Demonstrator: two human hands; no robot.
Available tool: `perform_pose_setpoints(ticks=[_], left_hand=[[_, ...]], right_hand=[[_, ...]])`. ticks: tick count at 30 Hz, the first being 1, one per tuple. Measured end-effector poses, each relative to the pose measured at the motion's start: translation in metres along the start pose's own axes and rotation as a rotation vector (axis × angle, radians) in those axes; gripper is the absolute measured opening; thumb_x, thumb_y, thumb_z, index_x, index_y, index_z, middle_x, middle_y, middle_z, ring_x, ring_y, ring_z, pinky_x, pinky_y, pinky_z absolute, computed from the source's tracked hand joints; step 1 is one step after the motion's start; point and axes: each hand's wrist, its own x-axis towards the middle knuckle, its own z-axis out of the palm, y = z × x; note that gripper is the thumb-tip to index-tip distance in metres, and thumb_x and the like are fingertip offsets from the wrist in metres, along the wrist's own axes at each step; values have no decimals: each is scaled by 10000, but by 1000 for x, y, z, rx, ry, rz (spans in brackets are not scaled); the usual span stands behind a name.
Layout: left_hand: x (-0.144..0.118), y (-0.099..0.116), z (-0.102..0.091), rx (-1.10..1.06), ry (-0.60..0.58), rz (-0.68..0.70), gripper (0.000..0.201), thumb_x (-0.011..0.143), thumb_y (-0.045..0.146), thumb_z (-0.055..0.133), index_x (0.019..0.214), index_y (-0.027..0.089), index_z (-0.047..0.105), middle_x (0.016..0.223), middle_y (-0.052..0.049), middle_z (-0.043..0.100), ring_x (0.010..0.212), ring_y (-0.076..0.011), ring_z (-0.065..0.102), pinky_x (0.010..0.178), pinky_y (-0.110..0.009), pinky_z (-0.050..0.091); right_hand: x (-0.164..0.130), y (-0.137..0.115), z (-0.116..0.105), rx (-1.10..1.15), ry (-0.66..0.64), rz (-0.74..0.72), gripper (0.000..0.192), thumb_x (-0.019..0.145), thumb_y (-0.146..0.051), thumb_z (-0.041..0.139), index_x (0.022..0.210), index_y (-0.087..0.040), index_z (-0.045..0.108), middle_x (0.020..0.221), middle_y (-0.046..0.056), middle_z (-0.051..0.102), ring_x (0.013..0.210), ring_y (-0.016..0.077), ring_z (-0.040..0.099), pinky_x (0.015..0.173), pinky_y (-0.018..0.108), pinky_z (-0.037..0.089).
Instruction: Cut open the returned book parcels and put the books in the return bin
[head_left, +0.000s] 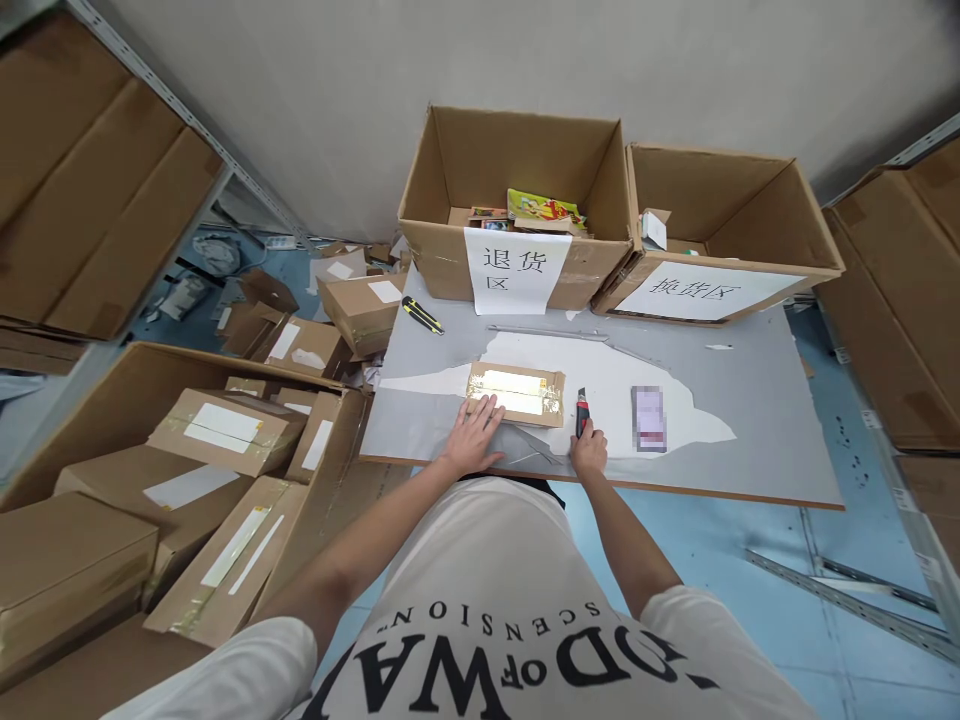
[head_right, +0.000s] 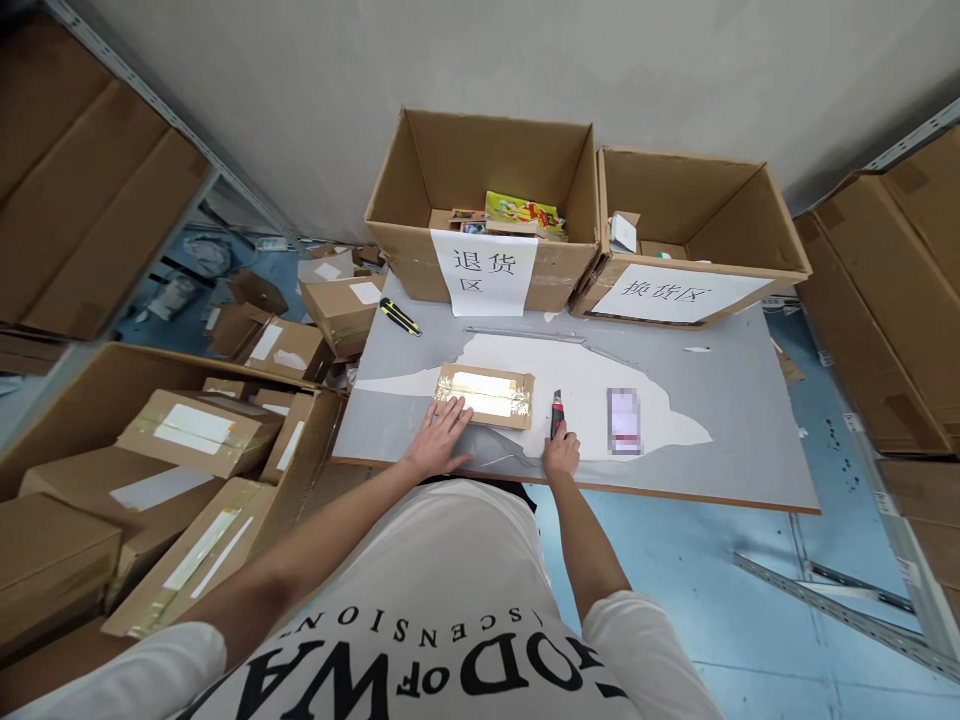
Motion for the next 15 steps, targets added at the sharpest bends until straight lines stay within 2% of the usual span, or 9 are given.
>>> perform_pose_setpoints(ticks=[5,8,10,12,15], left_hand=[[1,-2,1,-20,14,2,913,741,546,577,1468,159,183,1545,-139,129,1429,-285,67,1130,-508,71],[2,-1,-1,-38,5,-10,909,738,547,576,1468,167,190,1543,-137,144,1427,-290,82,1129,-510,83],[2,0,-1,-47,-2,-14,911,733,554,575,1467,169,196,1539,-138,162,1425,-297,93,1129,-512,89],[1,0,-2,-53,-4,-17,923,724,566,577,1468,171,197,1536,-137,176,1424,-301,99,1131,-510,88],[2,0,-1,-55,-5,-21,952,704,582,587,1469,176,193,1537,-131,178,1424,-298,100,1138,-498,79]], right_hand=[[-3,-4,-10,3,-36,11,566,850,-340,449,1376,-166,331,1163,186,446,1102,341,461,880,457,401],[3,-15,-33,96,55,-42,583,864,-355,428,1384,-117,313,1235,225,416,1168,361,405,934,493,359],[11,-31,-56,170,173,-179,586,884,-355,384,1402,-103,276,1298,235,391,1212,356,364,974,514,320],[19,-56,-80,187,234,-404,595,893,-380,377,1417,-127,258,1354,214,381,1257,344,332,1011,521,281],[30,-100,-104,43,67,-804,582,886,-410,435,1406,-177,320,1417,155,386,1298,319,321,1055,476,249]])
